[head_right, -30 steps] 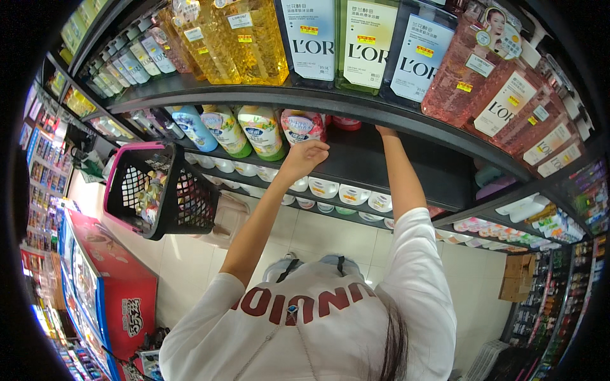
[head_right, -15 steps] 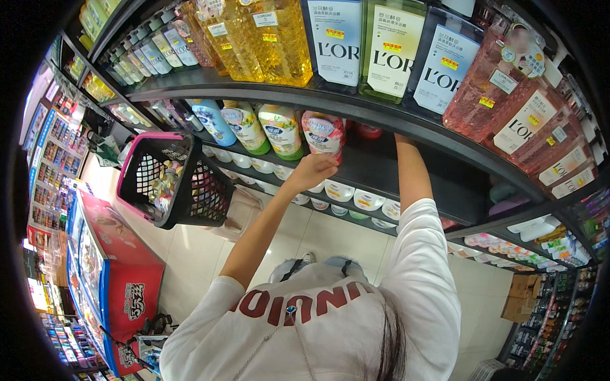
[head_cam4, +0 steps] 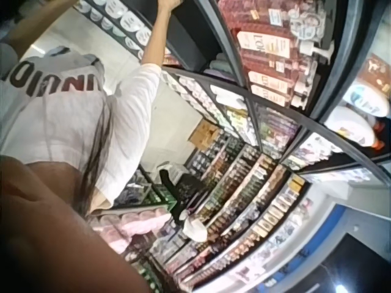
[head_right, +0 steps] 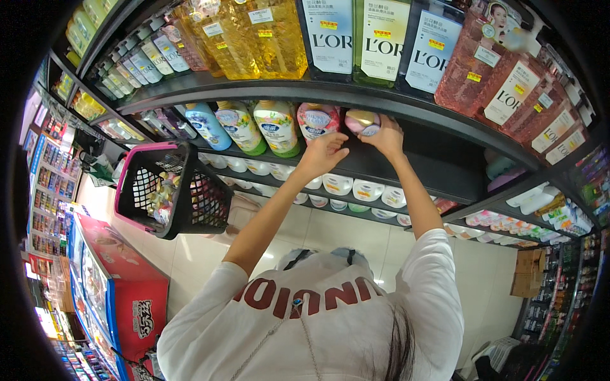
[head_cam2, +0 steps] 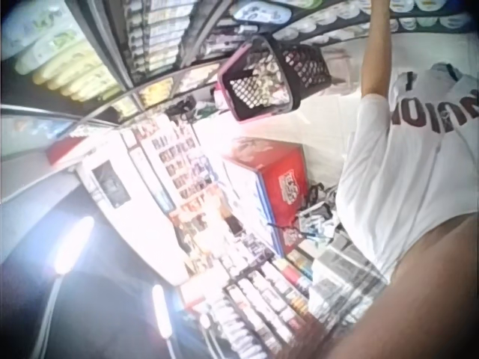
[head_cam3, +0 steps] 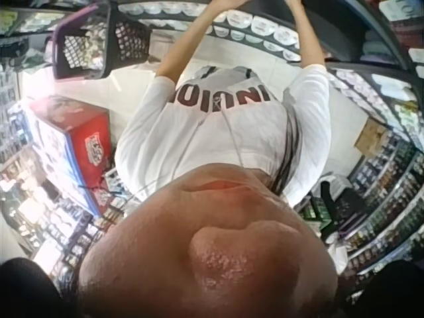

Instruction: The person selects bottles from the store shelves and places them one by one into a shopping basket by hand.

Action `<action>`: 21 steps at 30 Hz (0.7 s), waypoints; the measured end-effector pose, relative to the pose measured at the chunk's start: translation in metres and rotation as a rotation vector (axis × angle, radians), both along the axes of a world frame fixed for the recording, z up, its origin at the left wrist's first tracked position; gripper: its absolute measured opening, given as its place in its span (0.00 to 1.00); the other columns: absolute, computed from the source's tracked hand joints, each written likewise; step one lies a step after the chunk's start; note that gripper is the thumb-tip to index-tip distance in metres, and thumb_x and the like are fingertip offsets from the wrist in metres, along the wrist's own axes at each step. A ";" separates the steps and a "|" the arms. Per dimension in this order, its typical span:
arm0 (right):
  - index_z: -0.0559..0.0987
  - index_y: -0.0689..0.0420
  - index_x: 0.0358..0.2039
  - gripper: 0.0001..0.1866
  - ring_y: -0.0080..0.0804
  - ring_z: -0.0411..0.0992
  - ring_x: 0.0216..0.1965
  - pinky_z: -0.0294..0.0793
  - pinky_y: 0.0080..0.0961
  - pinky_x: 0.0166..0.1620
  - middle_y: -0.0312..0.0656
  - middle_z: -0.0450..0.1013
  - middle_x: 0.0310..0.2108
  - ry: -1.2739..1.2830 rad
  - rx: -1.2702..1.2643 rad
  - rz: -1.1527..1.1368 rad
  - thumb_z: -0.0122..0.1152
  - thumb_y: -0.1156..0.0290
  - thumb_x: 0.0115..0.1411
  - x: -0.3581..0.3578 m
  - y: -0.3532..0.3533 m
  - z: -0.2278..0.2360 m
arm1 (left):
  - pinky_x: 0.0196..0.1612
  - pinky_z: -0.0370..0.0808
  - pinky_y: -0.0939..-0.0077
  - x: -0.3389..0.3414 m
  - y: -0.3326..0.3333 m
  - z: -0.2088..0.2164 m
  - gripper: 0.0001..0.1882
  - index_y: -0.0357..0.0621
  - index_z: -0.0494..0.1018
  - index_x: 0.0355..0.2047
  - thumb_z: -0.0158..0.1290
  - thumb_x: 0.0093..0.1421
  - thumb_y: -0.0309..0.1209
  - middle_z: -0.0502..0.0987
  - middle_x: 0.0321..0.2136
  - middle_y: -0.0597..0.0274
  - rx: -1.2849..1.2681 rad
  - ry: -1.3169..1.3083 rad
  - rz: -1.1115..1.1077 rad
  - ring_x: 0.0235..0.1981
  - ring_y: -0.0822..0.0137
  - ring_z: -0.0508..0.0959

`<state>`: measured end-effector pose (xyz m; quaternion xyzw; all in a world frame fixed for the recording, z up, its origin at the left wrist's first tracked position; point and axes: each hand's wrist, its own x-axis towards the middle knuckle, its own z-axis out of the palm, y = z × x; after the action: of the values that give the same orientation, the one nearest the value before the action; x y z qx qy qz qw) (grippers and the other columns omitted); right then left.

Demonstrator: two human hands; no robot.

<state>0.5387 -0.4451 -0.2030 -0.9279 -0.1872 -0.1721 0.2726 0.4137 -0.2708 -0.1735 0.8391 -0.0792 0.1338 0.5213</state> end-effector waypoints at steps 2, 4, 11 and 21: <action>0.72 0.53 0.48 0.41 0.49 0.70 0.46 0.70 0.39 0.47 0.48 0.71 0.45 0.043 0.081 0.063 0.74 0.57 0.28 -0.032 0.001 0.020 | 0.40 0.74 0.74 -0.004 -0.006 0.012 0.20 0.35 0.71 0.40 0.60 0.48 0.30 0.76 0.34 0.51 0.020 -0.055 0.037 0.37 0.63 0.78; 0.72 0.53 0.47 0.41 0.50 0.70 0.45 0.71 0.40 0.47 0.47 0.71 0.44 -0.089 0.053 0.094 0.74 0.60 0.27 -0.047 -0.003 0.019 | 0.39 0.74 0.73 -0.008 -0.013 0.020 0.22 0.35 0.70 0.41 0.62 0.47 0.31 0.76 0.33 0.52 0.043 -0.111 0.065 0.37 0.62 0.77; 0.72 0.53 0.46 0.39 0.45 0.72 0.40 0.72 0.35 0.43 0.44 0.71 0.39 -0.015 0.216 0.141 0.74 0.67 0.25 -0.089 -0.014 0.027 | 0.37 0.73 0.69 -0.016 -0.025 0.037 0.28 0.40 0.68 0.42 0.66 0.40 0.33 0.72 0.35 0.52 0.178 -0.203 0.128 0.38 0.58 0.74; 0.74 0.52 0.43 0.35 0.41 0.72 0.36 0.73 0.34 0.38 0.42 0.71 0.34 -0.105 0.228 0.130 0.74 0.67 0.27 -0.115 -0.018 0.029 | 0.31 0.71 0.65 -0.028 -0.035 0.038 0.20 0.39 0.73 0.36 0.62 0.45 0.35 0.70 0.29 0.56 0.339 -0.369 -0.124 0.28 0.55 0.74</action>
<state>0.4233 -0.4626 -0.1744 -0.8666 -0.2402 -0.2226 0.3766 0.3858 -0.3053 -0.1351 0.8694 -0.2456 0.2370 0.3572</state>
